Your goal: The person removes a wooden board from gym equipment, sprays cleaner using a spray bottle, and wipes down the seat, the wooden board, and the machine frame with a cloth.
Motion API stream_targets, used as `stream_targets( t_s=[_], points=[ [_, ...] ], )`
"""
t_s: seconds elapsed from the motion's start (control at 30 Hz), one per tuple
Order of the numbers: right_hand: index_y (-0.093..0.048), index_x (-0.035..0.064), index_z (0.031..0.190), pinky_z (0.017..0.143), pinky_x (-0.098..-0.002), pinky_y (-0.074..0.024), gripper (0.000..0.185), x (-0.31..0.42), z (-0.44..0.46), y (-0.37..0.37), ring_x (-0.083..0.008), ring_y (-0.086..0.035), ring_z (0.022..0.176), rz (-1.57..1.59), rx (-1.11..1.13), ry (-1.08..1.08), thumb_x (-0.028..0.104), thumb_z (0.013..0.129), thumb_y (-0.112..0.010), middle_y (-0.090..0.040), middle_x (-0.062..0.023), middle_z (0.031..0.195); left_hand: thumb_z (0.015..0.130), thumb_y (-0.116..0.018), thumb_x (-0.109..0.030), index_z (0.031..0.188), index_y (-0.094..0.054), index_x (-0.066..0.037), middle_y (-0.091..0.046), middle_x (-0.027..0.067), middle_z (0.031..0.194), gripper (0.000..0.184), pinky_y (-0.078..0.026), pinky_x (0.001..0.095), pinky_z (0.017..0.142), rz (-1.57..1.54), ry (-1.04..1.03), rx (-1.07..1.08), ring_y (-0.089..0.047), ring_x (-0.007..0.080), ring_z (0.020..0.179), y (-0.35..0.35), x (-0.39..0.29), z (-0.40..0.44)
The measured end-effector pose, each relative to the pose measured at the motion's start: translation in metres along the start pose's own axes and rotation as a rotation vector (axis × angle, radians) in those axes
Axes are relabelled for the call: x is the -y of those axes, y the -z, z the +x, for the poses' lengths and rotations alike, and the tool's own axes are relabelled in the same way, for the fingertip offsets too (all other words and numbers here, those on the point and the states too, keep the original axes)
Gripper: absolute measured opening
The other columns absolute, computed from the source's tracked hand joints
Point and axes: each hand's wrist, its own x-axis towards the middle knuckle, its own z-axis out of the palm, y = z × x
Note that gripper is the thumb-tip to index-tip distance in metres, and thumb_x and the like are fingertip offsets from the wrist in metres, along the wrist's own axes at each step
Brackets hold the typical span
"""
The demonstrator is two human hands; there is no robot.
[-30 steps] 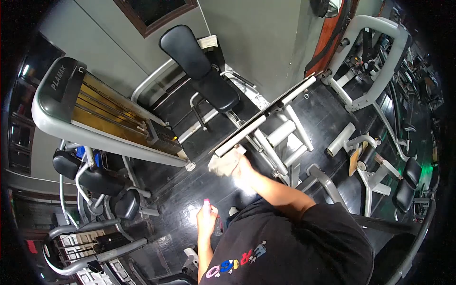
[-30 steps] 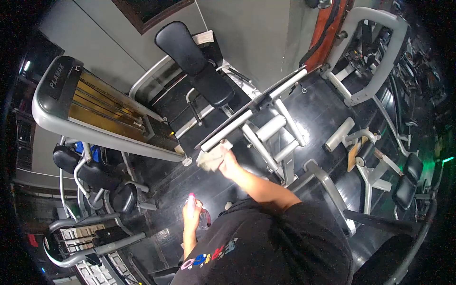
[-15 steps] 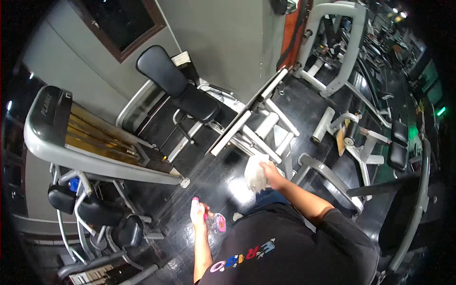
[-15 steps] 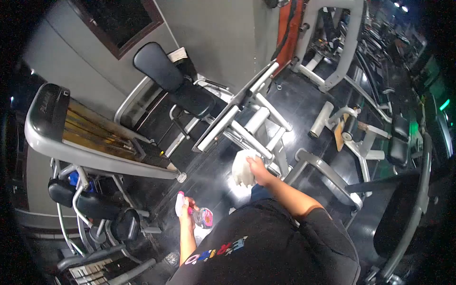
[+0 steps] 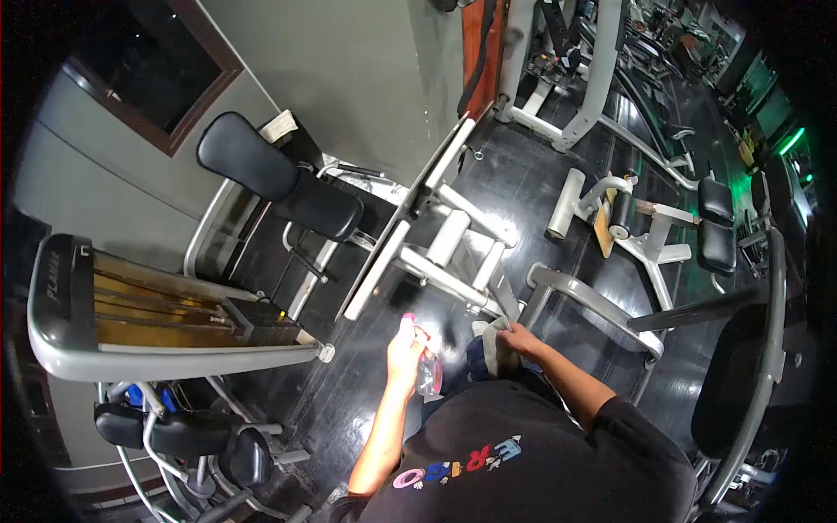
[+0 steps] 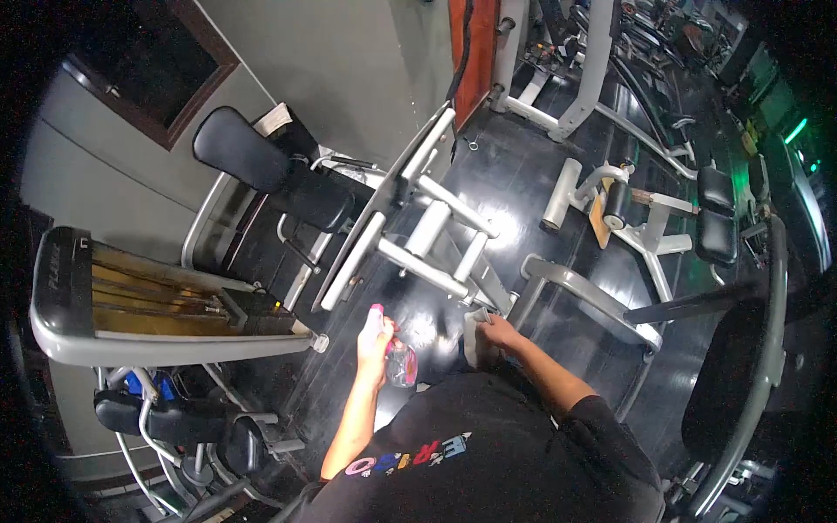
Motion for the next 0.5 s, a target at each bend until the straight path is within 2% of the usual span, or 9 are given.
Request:
stream_targets(
  t_s=[0.13, 0.2, 0.23, 0.27, 0.33, 0.37, 0.4, 0.47, 0.5],
  points=[
    [-0.061, 0.0031, 0.113, 0.083, -0.0358, -0.047, 0.032, 0.007, 0.042, 0.047, -0.0217, -0.061, 0.092, -0.022, 0.001, 0.071, 0.023, 0.089, -0.053, -0.066, -0.0108, 0.099, 0.092, -0.06, -0.023, 0.102, -0.056, -0.005, -0.056, 0.0042, 0.084, 0.021, -0.046, 0.0252, 0.057, 0.09, 0.087, -0.066, -0.055, 0.0109, 0.061, -0.041, 0.008, 0.04],
    [-0.061, 0.0036, 0.114, 0.084, -0.0364, -0.0479, 0.035, 0.009, 0.059, 0.072, -0.023, -0.062, 0.095, -0.063, -0.014, 0.125, 0.025, 0.088, -0.053, -0.067, -0.0131, 0.102, 0.092, -0.058, -0.018, 0.09, -0.057, -0.001, -0.06, 0.007, 0.075, 0.017, -0.045, 0.0269, 0.053, 0.004, 0.089, -0.138, -0.057, 0.0125, 0.054, -0.061, 0.003, 0.057],
    [-0.062, 0.0049, 0.115, 0.085, -0.0369, -0.0482, 0.036, 0.012, 0.072, 0.084, -0.0248, -0.063, 0.098, -0.176, -0.037, 0.085, 0.026, 0.087, -0.055, -0.066, -0.0148, 0.106, 0.093, -0.058, -0.019, 0.091, -0.057, -0.001, -0.061, 0.008, 0.076, 0.018, -0.045, 0.0276, 0.051, 0.001, 0.057, -0.144, -0.058, 0.013, 0.054, -0.066, 0.003, 0.071],
    [-0.062, 0.0049, 0.115, 0.085, -0.0369, -0.0482, 0.036, 0.013, 0.079, 0.095, -0.0248, -0.063, 0.098, -0.178, -0.029, 0.081, 0.026, 0.087, -0.055, -0.066, -0.0148, 0.106, 0.092, -0.058, -0.019, 0.092, -0.058, 0.0, -0.062, 0.008, 0.076, 0.018, -0.046, 0.0283, 0.051, 0.04, 0.087, -0.167, -0.058, 0.0131, 0.054, -0.073, 0.0, 0.082],
    [-0.061, 0.0042, 0.113, 0.082, -0.034, -0.047, 0.029, 0.037, 0.071, 0.114, -0.0179, -0.059, 0.092, -0.153, 0.008, 0.066, 0.021, 0.091, -0.054, -0.065, -0.0072, 0.101, 0.092, -0.057, -0.018, 0.092, -0.058, 0.001, -0.062, 0.0081, 0.077, 0.02, -0.047, 0.0291, 0.052, 0.195, 0.069, -0.207, -0.058, 0.0139, 0.054, -0.085, -0.006, 0.108],
    [-0.061, 0.0042, 0.114, 0.083, -0.0339, -0.0469, 0.03, 0.045, 0.07, 0.123, -0.0185, -0.06, 0.093, -0.155, 0.024, 0.071, 0.022, 0.09, -0.054, -0.066, -0.0081, 0.102, 0.092, -0.058, -0.026, 0.109, -0.059, 0.0, -0.06, 0.0071, 0.082, 0.032, -0.047, 0.0262, 0.051, 0.246, 0.03, -0.163, -0.057, 0.013, 0.053, -0.082, 0.0, 0.125],
    [-0.061, 0.0042, 0.114, 0.083, -0.0339, -0.0469, 0.03, 0.055, 0.065, 0.13, -0.0185, -0.06, 0.093, -0.159, 0.035, 0.068, 0.022, 0.09, -0.054, -0.066, -0.0081, 0.102, 0.092, -0.058, -0.026, 0.109, -0.059, 0.0, -0.06, 0.0071, 0.082, 0.032, -0.047, 0.0262, 0.051, 0.246, 0.035, -0.174, -0.057, 0.013, 0.053, -0.09, -0.008, 0.135],
    [-0.061, 0.005, 0.115, 0.085, -0.0344, -0.0466, 0.031, 0.076, 0.058, 0.138, -0.0206, -0.061, 0.096, -0.258, 0.052, 0.113, 0.022, 0.09, -0.054, -0.067, -0.0103, 0.105, 0.092, -0.057, -0.022, 0.094, -0.058, 0.005, -0.061, 0.0098, 0.075, 0.027, -0.05, 0.0299, 0.055, 0.483, -0.15, -0.218, -0.062, 0.0156, 0.058, -0.109, -0.033, 0.153],
    [-0.061, 0.005, 0.115, 0.085, -0.0344, -0.0466, 0.031, 0.076, 0.061, 0.14, -0.0206, -0.061, 0.096, -0.257, 0.06, 0.113, 0.022, 0.09, -0.054, -0.067, -0.0103, 0.105, 0.092, -0.056, -0.023, 0.099, -0.058, 0.005, -0.061, 0.0114, 0.076, 0.029, -0.051, 0.0309, 0.055, 0.572, -0.151, -0.231, -0.064, 0.0164, 0.058, -0.114, -0.04, 0.16]
  ],
)
